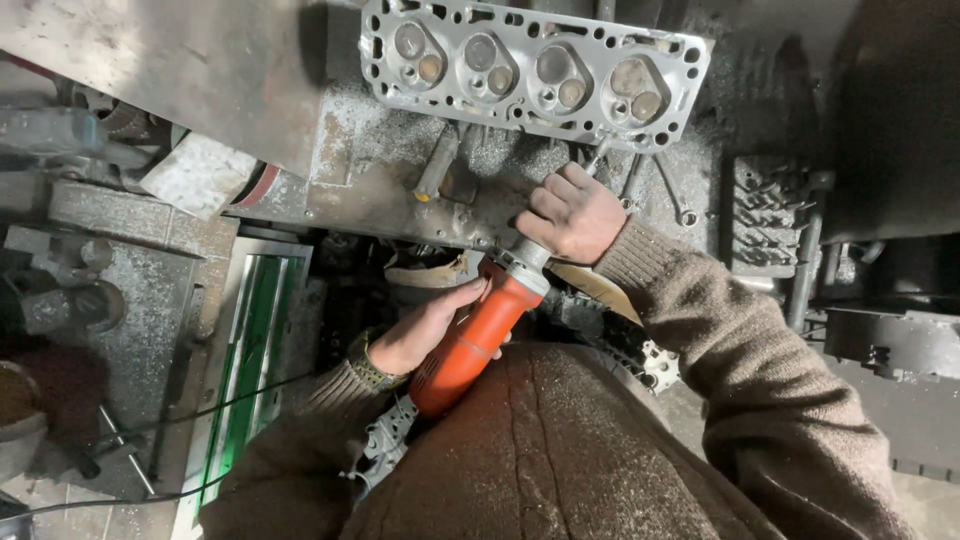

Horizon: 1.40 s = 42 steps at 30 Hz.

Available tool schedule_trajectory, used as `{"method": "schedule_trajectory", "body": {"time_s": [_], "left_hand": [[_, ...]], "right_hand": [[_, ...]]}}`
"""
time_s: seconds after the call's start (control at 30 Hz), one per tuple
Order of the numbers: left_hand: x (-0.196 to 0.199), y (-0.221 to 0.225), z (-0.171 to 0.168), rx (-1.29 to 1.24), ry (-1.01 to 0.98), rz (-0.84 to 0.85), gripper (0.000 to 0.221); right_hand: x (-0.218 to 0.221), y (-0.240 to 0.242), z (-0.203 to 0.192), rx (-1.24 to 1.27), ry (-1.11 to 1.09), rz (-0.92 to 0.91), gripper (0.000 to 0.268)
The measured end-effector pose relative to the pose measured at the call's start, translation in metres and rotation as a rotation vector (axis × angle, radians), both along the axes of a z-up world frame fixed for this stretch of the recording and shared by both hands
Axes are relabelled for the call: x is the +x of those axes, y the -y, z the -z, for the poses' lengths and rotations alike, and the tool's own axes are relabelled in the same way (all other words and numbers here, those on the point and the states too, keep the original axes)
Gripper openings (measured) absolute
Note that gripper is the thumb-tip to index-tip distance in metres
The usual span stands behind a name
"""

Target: Porting and grinding the intake/exhaust ports of an engine cylinder head using a die grinder.

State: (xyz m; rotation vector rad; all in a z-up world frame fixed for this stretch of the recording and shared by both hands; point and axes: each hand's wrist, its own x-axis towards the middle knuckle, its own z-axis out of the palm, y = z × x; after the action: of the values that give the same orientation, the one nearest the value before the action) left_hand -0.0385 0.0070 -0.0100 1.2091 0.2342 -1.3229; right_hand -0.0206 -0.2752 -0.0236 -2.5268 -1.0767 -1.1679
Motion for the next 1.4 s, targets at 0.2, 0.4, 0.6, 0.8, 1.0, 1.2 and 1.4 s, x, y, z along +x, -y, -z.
{"method": "schedule_trajectory", "body": {"time_s": [0.2, 0.4, 0.6, 0.8, 1.0, 1.2, 1.4], "left_hand": [[0.004, 0.001, -0.031, -0.068, 0.211, 0.204, 0.054], [0.001, 0.002, -0.030, -0.144, 0.262, 0.201, 0.049], [0.002, -0.003, -0.044, 0.062, 0.531, 0.356, 0.072], [-0.002, -0.012, -0.037, -0.131, 0.114, 0.087, 0.041], [-0.012, -0.021, -0.001, -0.146, -0.054, -0.052, 0.049], [-0.018, -0.007, -0.014, -0.027, -0.076, -0.172, 0.057], [-0.020, -0.022, 0.016, -0.109, 0.022, -0.091, 0.059]], "right_hand": [[-0.002, -0.002, 0.000, -0.013, -0.013, -0.037, 0.037], [-0.001, 0.000, -0.001, -0.010, -0.013, -0.058, 0.039], [0.006, -0.004, -0.004, -0.016, -0.008, -0.067, 0.040], [0.017, -0.013, 0.015, 0.005, -0.030, -0.073, 0.043], [0.019, -0.021, 0.014, 0.067, -0.019, -0.127, 0.044], [0.018, -0.023, 0.008, 0.070, -0.008, -0.162, 0.045], [0.018, -0.022, -0.003, 0.044, -0.004, -0.145, 0.043]]}}
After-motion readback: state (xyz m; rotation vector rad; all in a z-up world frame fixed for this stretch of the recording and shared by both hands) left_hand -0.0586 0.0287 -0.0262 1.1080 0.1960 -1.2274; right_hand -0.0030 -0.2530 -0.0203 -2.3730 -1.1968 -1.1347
